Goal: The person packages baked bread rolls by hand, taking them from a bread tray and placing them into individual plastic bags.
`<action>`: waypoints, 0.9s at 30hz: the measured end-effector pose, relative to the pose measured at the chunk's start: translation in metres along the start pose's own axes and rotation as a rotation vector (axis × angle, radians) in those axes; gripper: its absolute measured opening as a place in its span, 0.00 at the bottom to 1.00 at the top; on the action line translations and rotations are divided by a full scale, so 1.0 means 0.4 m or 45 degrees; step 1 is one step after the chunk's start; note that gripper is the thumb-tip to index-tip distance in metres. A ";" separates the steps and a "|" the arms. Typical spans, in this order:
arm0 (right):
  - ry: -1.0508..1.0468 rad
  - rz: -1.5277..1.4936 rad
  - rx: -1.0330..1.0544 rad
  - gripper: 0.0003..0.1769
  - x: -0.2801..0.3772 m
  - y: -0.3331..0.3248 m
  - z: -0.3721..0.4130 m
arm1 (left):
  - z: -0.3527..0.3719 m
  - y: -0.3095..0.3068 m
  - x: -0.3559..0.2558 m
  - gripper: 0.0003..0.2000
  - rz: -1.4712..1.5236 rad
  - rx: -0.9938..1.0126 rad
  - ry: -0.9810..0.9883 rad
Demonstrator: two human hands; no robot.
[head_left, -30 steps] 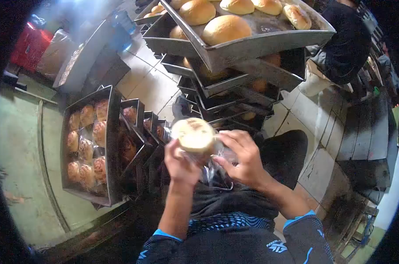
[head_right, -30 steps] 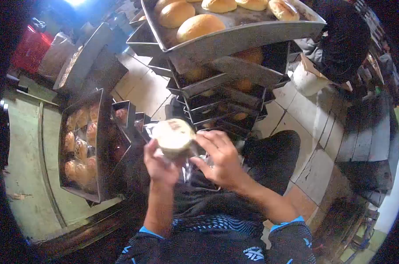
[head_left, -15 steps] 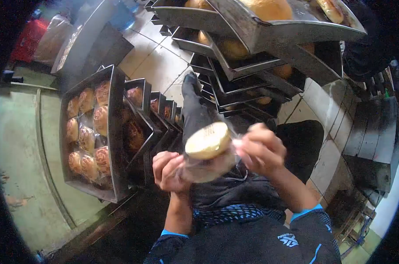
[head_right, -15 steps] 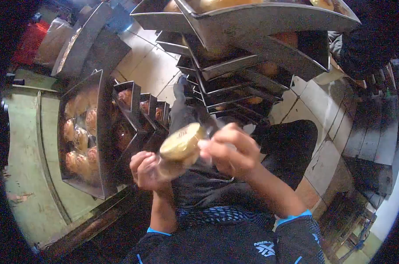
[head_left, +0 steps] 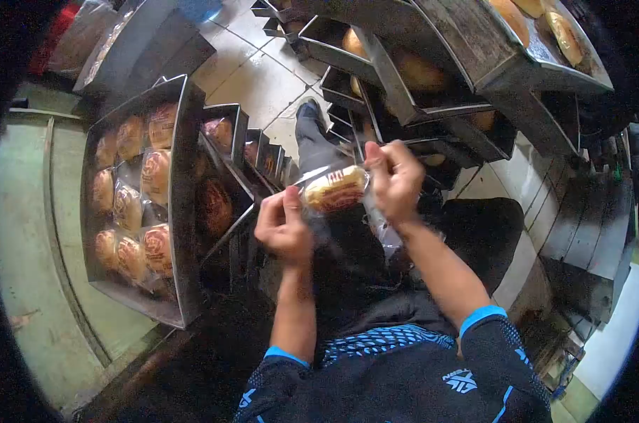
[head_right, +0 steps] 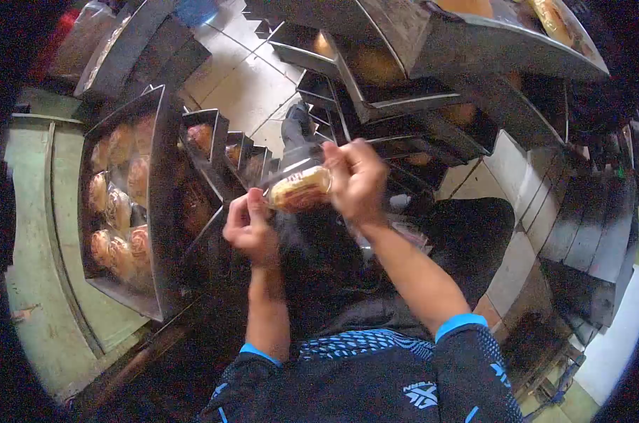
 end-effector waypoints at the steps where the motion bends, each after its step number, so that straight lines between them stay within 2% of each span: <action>1: 0.231 0.082 -0.072 0.18 -0.010 -0.012 -0.002 | 0.002 -0.021 0.003 0.05 0.118 0.003 -0.390; 2: 0.190 0.090 -0.131 0.19 -0.010 -0.022 0.043 | 0.023 -0.051 -0.018 0.05 0.215 0.066 -0.584; 3: 0.198 0.142 -0.096 0.20 -0.007 -0.047 0.088 | 0.042 -0.091 -0.035 0.08 0.123 0.145 -0.702; 5: 0.396 0.217 0.057 0.24 -0.028 -0.098 0.218 | 0.113 -0.169 -0.038 0.07 -0.018 0.232 -0.759; 7: 0.545 0.348 0.181 0.21 -0.053 -0.142 0.335 | 0.215 -0.228 -0.009 0.06 -0.207 0.235 -0.699; 8: 0.582 0.363 0.308 0.20 -0.054 -0.160 0.340 | 0.225 -0.236 -0.030 0.05 -0.308 0.299 -0.411; 9: 0.611 0.375 0.437 0.18 -0.054 -0.179 0.341 | 0.230 -0.248 -0.051 0.05 -0.363 0.329 -0.258; 11: 0.527 0.384 0.457 0.15 -0.005 -0.206 0.261 | 0.224 -0.239 -0.086 0.05 -0.235 0.249 -0.275; 12: 0.585 0.530 0.474 0.12 0.045 -0.218 0.207 | 0.211 -0.238 -0.095 0.05 -0.205 0.239 -0.344; 14: 0.054 0.276 0.446 0.09 0.075 -0.198 0.137 | 0.150 -0.204 -0.137 0.08 -0.075 0.156 -0.564; 15: -0.217 0.155 0.418 0.12 0.091 -0.189 0.113 | 0.118 -0.192 -0.118 0.07 -0.107 0.207 -0.514; 17: -0.258 0.227 0.771 0.33 0.119 -0.130 0.103 | 0.053 -0.156 -0.106 0.07 -0.009 0.304 -0.622; 18: -0.351 0.459 0.950 0.41 0.094 -0.100 0.114 | 0.027 -0.141 -0.107 0.08 -0.070 0.324 -0.622; 19: -0.290 0.455 0.935 0.39 0.066 -0.084 0.115 | 0.003 -0.122 -0.105 0.10 -0.116 0.355 -0.614; 20: -0.008 0.291 1.025 0.38 0.077 -0.094 0.076 | -0.014 -0.108 -0.101 0.11 -0.058 0.291 -0.624; 21: 0.111 0.221 1.146 0.35 0.130 -0.129 0.013 | -0.026 -0.099 -0.091 0.13 0.008 0.223 -0.639; 23: 0.113 -0.033 0.852 0.33 0.217 -0.224 -0.037 | -0.033 -0.103 -0.111 0.14 0.161 0.210 -0.721; 25: -0.134 -0.011 0.506 0.30 0.355 -0.331 -0.139 | -0.001 -0.073 -0.093 0.12 0.305 0.291 -0.651; 26: -0.339 0.145 0.370 0.29 0.389 -0.403 -0.200 | 0.033 -0.033 -0.043 0.09 0.293 0.336 -0.553; 27: -0.540 0.294 0.232 0.28 0.423 -0.455 -0.256 | 0.049 0.015 -0.135 0.08 0.254 0.448 -0.478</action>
Point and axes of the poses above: each hand's wrist, its own z-axis away from the middle knuckle, its own y-axis out of the palm, x = y × z, the point moved 1 cm from there along -z, towards the middle knuckle, and after that the axes turned 11 degrees about -x, right-handed, at the moved point
